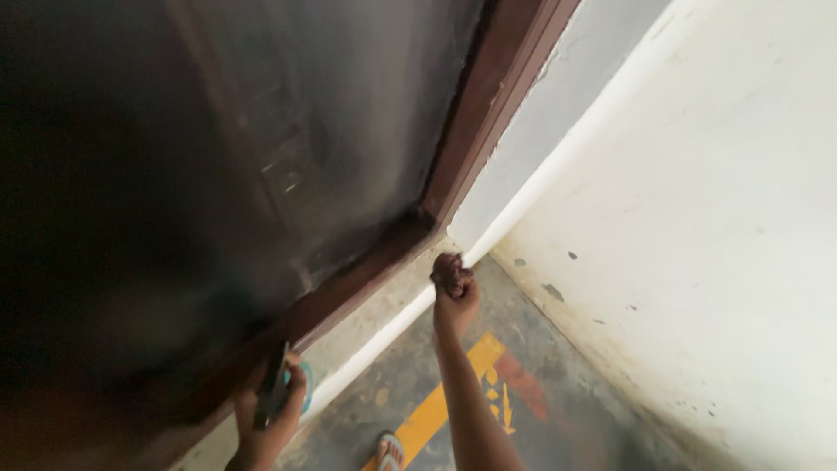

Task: The person cleans a dark-colored door with a textured surface. They spray a cleaning solution from a bottle and wipe the door with a cloth, focusing on the frame and the main panels.

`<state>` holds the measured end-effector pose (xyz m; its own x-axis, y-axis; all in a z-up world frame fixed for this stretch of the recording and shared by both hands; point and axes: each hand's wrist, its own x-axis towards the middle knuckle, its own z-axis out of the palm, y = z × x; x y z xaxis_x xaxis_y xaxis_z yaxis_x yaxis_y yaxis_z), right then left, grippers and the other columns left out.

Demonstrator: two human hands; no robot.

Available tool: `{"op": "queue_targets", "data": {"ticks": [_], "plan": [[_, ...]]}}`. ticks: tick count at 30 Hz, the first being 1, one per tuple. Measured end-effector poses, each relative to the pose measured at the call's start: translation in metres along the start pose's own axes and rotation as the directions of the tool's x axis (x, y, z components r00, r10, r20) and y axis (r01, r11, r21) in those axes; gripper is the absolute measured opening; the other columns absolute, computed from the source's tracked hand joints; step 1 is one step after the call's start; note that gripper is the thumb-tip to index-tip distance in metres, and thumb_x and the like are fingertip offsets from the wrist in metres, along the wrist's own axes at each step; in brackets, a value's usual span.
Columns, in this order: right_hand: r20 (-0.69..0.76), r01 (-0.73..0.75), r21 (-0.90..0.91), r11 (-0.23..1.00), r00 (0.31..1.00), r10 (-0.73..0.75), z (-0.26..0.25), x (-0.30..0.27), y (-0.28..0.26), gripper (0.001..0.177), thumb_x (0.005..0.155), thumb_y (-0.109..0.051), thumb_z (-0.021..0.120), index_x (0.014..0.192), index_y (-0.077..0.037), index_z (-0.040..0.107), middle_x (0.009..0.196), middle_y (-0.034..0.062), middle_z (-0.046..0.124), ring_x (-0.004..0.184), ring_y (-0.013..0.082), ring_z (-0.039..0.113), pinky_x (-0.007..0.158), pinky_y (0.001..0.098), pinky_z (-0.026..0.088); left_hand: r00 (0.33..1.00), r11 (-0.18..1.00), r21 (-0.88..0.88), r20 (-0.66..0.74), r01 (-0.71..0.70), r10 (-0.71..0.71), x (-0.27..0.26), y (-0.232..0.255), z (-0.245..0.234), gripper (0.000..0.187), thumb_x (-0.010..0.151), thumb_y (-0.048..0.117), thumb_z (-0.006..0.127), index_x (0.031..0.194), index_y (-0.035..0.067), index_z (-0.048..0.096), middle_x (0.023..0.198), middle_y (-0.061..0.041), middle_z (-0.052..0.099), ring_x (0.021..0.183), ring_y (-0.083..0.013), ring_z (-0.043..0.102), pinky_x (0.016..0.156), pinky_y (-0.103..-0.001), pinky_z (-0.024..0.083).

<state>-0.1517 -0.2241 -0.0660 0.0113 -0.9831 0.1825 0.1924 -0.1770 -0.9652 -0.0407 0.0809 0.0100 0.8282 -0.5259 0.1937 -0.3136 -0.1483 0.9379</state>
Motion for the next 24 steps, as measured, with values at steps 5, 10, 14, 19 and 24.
{"op": "queue_targets", "data": {"ticks": [5,10,14,19,24], "plan": [[0.016,0.462,-0.468,0.753,0.857,-0.515,0.029,0.068,0.01,0.034,0.082,-0.004,0.079,0.073,-0.003,0.047,0.08,0.0146,0.062,0.073,0.031,0.058,0.068,0.0363,0.049,0.929,0.834,-0.48,-0.097,0.271,-0.358,0.012,-0.038,0.028,0.03,0.078,0.0,0.067,0.108,0.004,0.067,0.09,-0.005,0.072,0.08,-0.0128,0.07,0.07,-0.028,0.056],[0.286,0.47,-0.648,0.599,0.879,-0.381,0.034,0.082,0.042,0.028,0.091,-0.008,0.069,0.069,-0.005,0.051,0.086,0.0184,0.071,0.082,0.0428,0.065,0.073,0.0474,0.049,0.987,0.991,0.05,-0.11,0.127,-0.121,0.017,-0.041,0.031,0.032,0.077,-0.002,0.068,0.108,0.005,0.067,0.088,-0.006,0.072,0.078,-0.0133,0.07,0.071,-0.029,0.055],[0.433,0.302,-0.647,0.7,0.901,0.012,0.014,0.099,0.055,0.025,0.088,-0.014,0.076,0.074,-0.002,0.061,0.079,0.0225,0.068,0.075,0.0434,0.064,0.063,0.0428,0.049,0.987,0.988,0.094,-0.111,0.124,-0.114,0.012,-0.035,0.029,0.033,0.076,-0.003,0.068,0.107,0.006,0.066,0.086,-0.006,0.071,0.077,-0.0137,0.07,0.072,-0.029,0.055],[0.814,-0.275,-0.256,0.927,0.455,0.36,-0.049,0.115,0.019,0.01,0.068,0.001,0.064,0.078,-0.001,0.061,0.081,0.0151,0.075,0.075,0.0267,0.072,0.064,0.0375,0.05,0.991,0.988,0.118,-0.105,0.099,-0.087,0.017,-0.032,0.03,0.035,0.074,-0.004,0.069,0.107,0.007,0.066,0.084,-0.007,0.071,0.075,-0.0142,0.07,0.073,-0.03,0.055],[0.284,0.319,-0.39,0.864,0.934,-0.216,-0.018,0.088,0.012,0.024,0.076,0.007,0.067,0.097,-0.002,0.058,0.089,0.0165,0.069,0.083,0.0321,0.066,0.072,0.0396,0.052,0.99,0.988,0.134,-0.128,0.072,-0.055,0.006,-0.023,0.031,0.037,0.073,-0.005,0.069,0.107,0.008,0.065,0.082,-0.008,0.071,0.073,-0.0146,0.07,0.073,-0.031,0.055]]}}
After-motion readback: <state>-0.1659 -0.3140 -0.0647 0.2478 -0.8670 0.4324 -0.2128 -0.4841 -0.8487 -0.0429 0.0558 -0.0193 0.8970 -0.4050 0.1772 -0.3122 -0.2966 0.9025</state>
